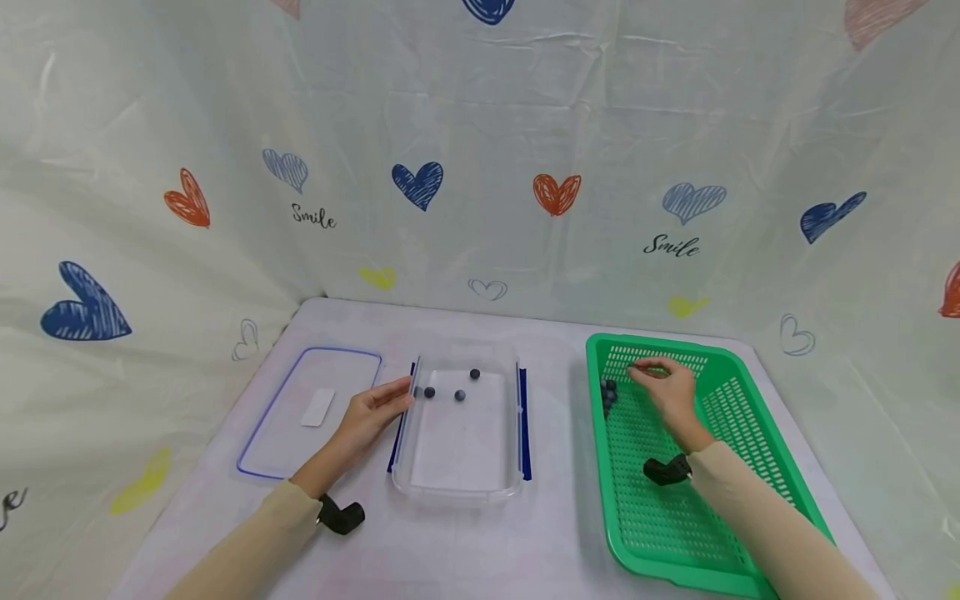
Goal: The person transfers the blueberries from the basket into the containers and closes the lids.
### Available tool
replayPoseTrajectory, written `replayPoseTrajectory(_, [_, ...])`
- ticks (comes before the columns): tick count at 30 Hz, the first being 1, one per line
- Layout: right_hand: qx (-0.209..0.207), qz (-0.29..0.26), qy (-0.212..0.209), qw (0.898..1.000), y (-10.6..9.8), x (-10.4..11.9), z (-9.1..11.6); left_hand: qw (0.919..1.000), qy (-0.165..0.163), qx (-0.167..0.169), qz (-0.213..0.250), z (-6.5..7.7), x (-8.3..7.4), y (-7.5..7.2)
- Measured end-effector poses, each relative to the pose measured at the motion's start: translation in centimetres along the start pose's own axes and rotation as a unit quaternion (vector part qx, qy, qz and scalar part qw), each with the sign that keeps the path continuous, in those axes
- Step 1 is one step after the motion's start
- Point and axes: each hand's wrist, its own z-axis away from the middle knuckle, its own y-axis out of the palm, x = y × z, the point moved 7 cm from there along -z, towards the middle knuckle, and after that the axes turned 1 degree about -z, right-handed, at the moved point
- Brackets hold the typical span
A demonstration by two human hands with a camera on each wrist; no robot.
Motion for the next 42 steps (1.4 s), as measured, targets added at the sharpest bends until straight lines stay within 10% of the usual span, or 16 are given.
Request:
replayPoseTrajectory(26, [0.078,-0.131,-0.032,0.988,1.3,7.9,0.9,0.9998,-0.019,0.009,0.001,0.9,-2.6,0.9])
replayPoseTrajectory(42, [0.145,-0.183,-0.049,0.971,5.5,10.4,2.0,0.9999,-0.005,0.002,0.010,-0.1,0.0,0.0])
